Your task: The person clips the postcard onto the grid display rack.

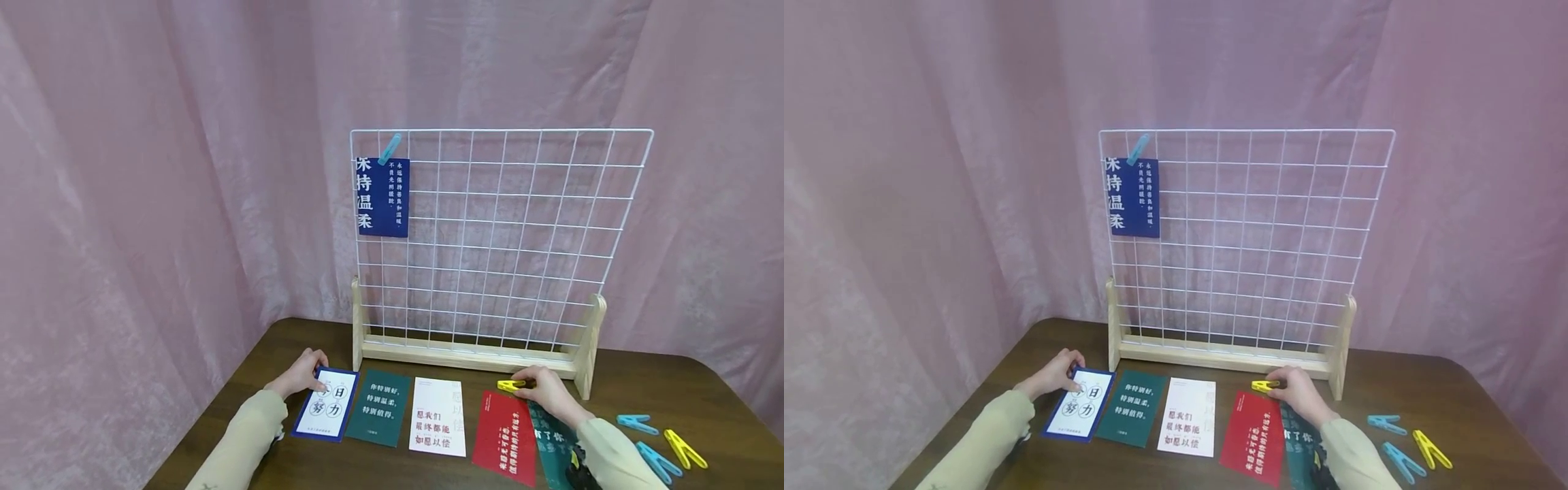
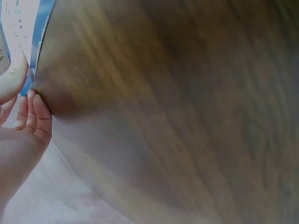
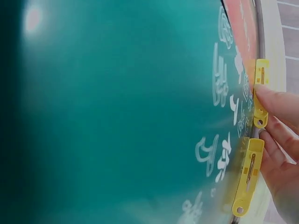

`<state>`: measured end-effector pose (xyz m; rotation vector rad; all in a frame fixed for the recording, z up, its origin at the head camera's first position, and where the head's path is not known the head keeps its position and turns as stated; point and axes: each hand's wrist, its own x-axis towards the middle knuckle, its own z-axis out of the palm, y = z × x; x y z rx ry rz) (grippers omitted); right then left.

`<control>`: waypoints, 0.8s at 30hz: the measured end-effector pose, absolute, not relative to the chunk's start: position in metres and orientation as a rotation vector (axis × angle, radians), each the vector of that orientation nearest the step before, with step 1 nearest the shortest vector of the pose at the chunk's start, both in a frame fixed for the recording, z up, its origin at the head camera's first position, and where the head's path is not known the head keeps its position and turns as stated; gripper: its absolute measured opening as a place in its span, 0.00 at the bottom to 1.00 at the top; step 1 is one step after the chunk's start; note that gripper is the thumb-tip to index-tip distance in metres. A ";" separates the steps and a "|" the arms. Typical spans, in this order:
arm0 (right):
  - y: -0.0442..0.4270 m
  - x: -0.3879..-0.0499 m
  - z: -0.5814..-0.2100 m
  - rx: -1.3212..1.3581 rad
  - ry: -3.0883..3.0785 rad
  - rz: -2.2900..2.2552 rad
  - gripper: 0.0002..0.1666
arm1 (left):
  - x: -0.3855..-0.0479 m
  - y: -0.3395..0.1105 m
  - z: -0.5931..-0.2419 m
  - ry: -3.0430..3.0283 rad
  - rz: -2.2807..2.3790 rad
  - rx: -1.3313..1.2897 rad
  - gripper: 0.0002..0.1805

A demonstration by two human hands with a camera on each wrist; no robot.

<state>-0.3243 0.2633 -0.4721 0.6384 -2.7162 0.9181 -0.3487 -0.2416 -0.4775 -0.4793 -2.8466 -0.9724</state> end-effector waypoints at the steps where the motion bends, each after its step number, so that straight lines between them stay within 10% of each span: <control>1: 0.264 -0.325 -0.472 0.630 -2.717 0.921 0.12 | -0.350 -0.241 -0.477 -2.846 -0.969 -0.478 0.21; 24: 0.262 -0.327 -0.472 0.561 -2.626 1.046 0.12 | -0.350 -0.249 -0.460 -2.801 -1.140 -0.445 0.21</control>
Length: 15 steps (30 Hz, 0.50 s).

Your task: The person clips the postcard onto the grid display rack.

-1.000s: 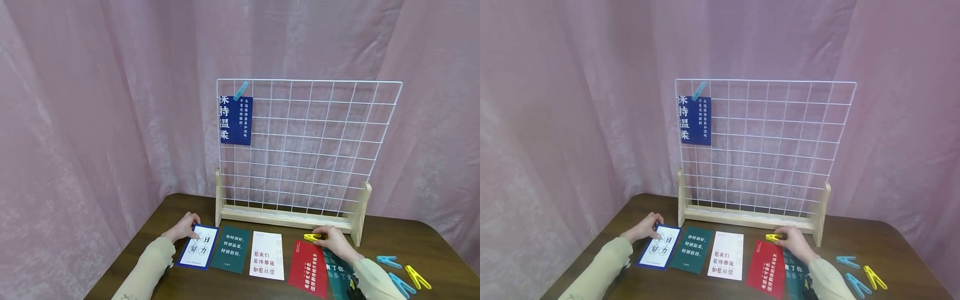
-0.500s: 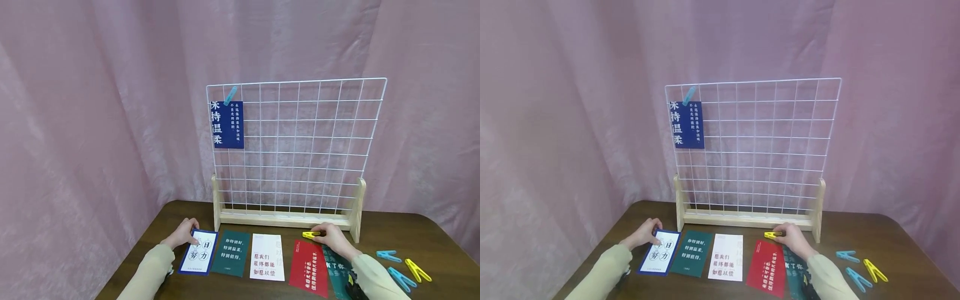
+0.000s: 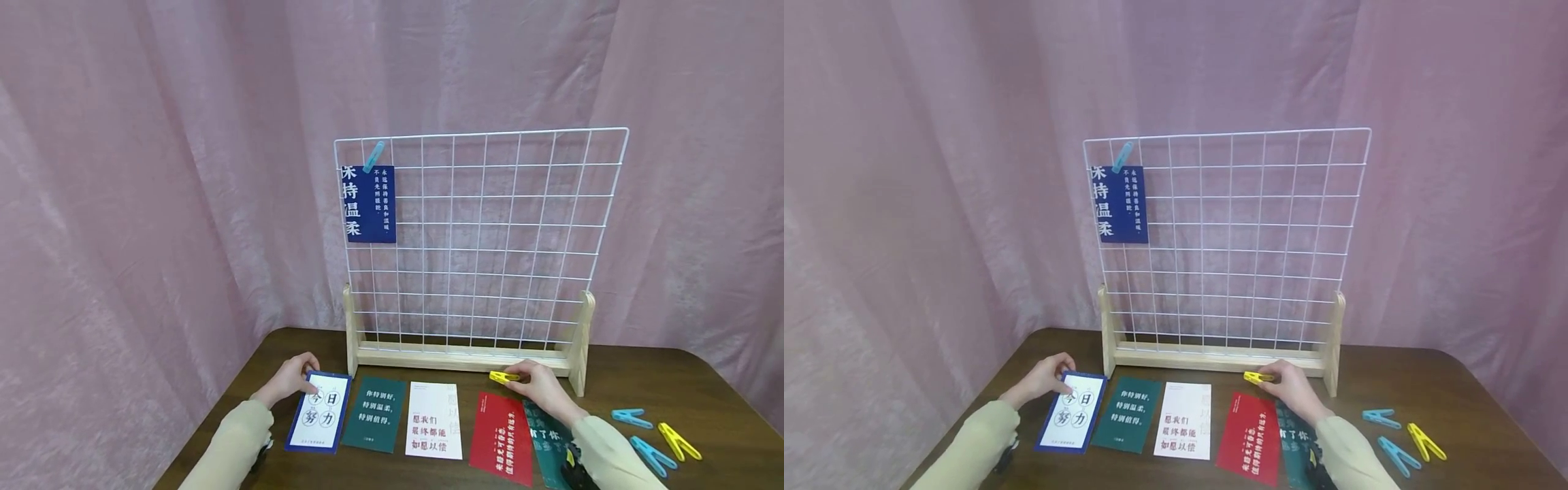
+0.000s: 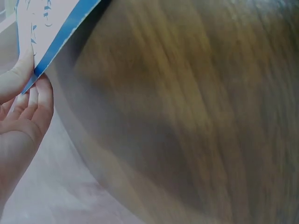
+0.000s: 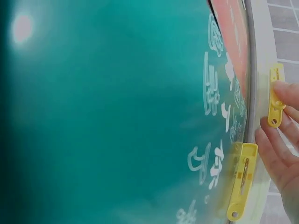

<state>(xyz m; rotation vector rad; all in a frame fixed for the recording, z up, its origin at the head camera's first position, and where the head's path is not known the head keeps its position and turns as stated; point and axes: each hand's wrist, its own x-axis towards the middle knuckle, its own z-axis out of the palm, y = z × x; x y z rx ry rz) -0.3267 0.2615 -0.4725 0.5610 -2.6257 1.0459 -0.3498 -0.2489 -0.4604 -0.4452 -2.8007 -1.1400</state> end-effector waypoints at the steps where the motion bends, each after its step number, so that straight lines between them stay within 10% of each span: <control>1: 0.261 -0.326 -0.472 0.569 -2.622 1.042 0.12 | -0.349 -0.251 -0.459 -2.791 -1.161 -0.433 0.21; 15: 0.255 -0.326 -0.448 0.608 -2.522 1.086 0.14 | -0.340 -0.285 -0.410 -2.585 -1.555 -0.249 0.21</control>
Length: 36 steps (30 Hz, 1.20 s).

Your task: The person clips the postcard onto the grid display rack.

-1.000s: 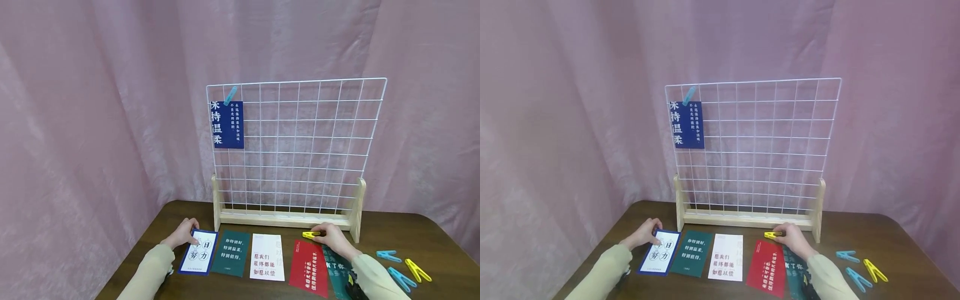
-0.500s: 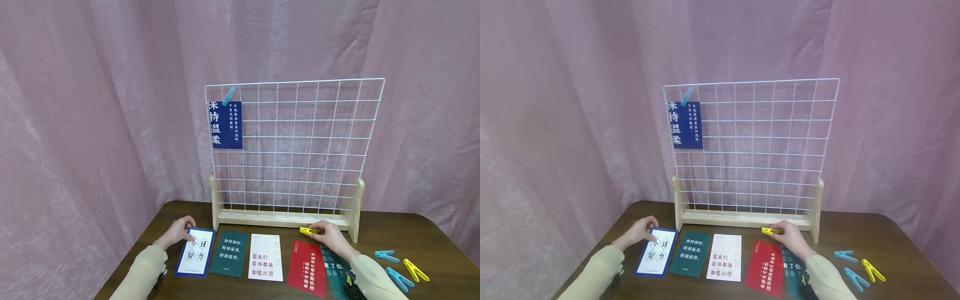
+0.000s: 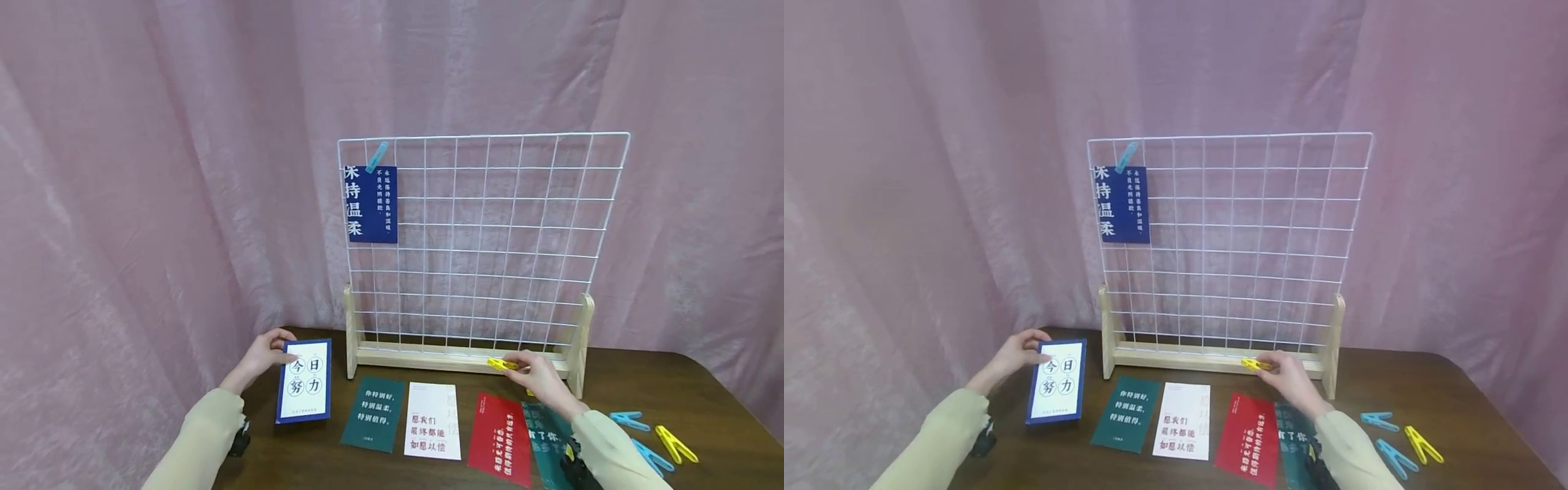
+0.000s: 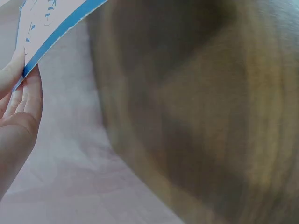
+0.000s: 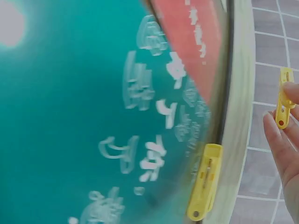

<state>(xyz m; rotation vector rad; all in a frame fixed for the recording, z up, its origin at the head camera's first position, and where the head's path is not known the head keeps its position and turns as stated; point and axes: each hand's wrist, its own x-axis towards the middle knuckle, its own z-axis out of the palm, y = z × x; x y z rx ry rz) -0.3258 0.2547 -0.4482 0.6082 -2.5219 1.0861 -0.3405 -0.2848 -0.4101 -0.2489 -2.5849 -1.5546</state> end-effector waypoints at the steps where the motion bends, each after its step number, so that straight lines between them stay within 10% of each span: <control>1: 0.255 -0.326 -0.447 0.608 -2.519 1.080 0.14 | -0.342 -0.286 -0.408 -2.572 -1.556 -0.238 0.21; 36: 0.253 -0.319 -0.366 0.759 -2.388 1.063 0.15 | -0.341 -0.161 -0.291 -2.145 -1.778 -0.619 0.22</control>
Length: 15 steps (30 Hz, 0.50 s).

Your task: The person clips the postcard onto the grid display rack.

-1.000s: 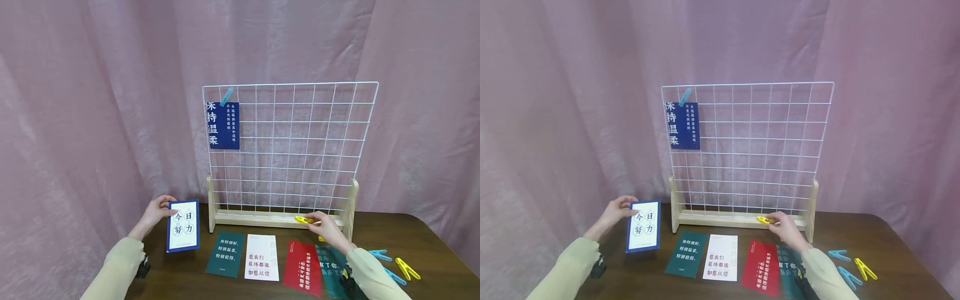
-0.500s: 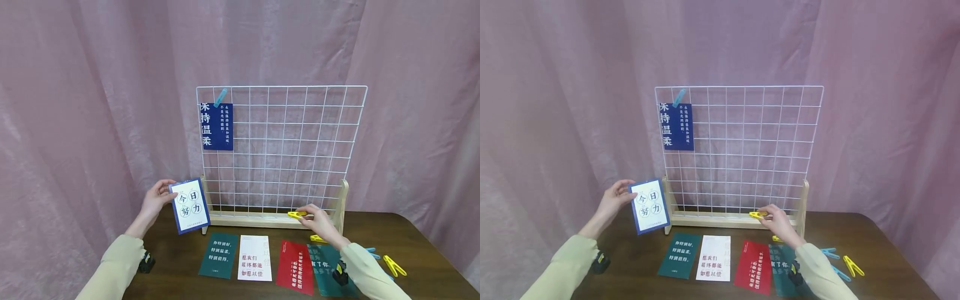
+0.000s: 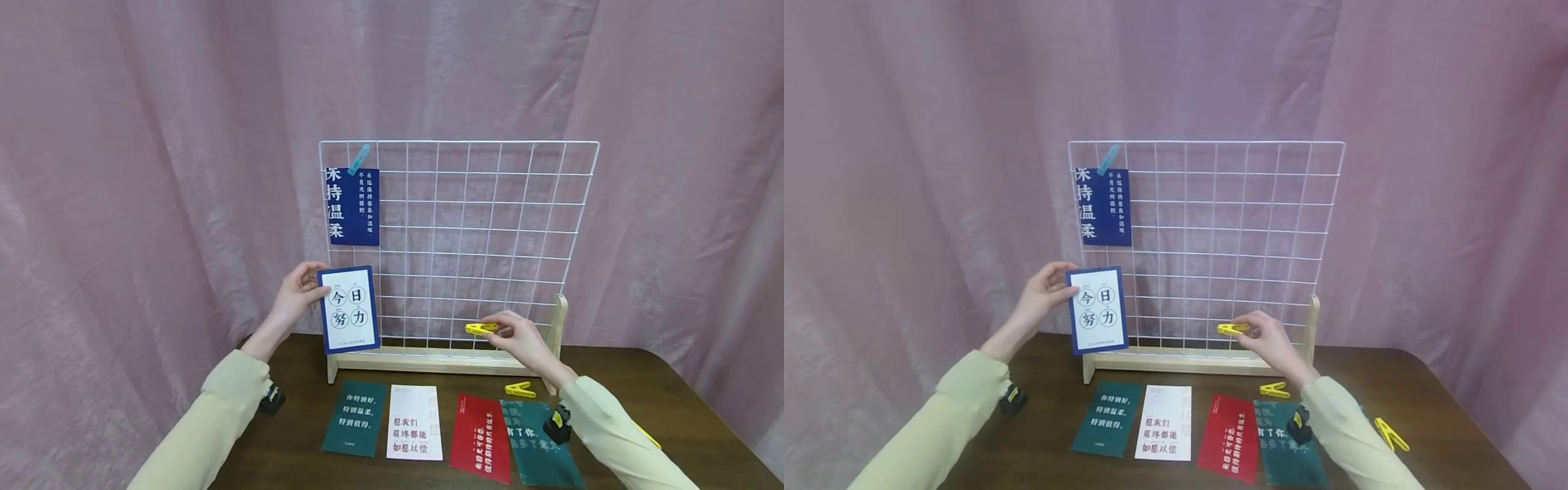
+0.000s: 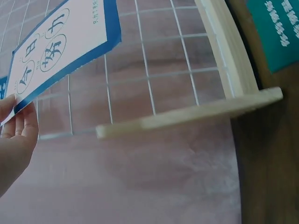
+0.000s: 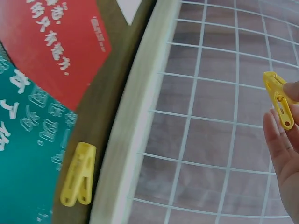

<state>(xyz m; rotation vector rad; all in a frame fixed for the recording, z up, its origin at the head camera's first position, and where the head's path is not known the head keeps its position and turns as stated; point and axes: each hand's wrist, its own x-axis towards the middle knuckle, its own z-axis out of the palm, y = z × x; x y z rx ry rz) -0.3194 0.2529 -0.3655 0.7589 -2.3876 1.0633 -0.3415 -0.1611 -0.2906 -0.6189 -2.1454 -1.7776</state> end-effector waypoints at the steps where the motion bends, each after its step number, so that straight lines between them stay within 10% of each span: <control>1: 0.253 -0.319 -0.362 0.755 -2.392 1.066 0.15 | -0.342 -0.158 -0.289 -2.151 -1.778 -0.625 0.22; 15: 0.251 -0.322 -0.323 0.780 -2.361 1.080 0.15 | -0.346 -0.115 -0.272 -2.124 -1.745 -0.796 0.21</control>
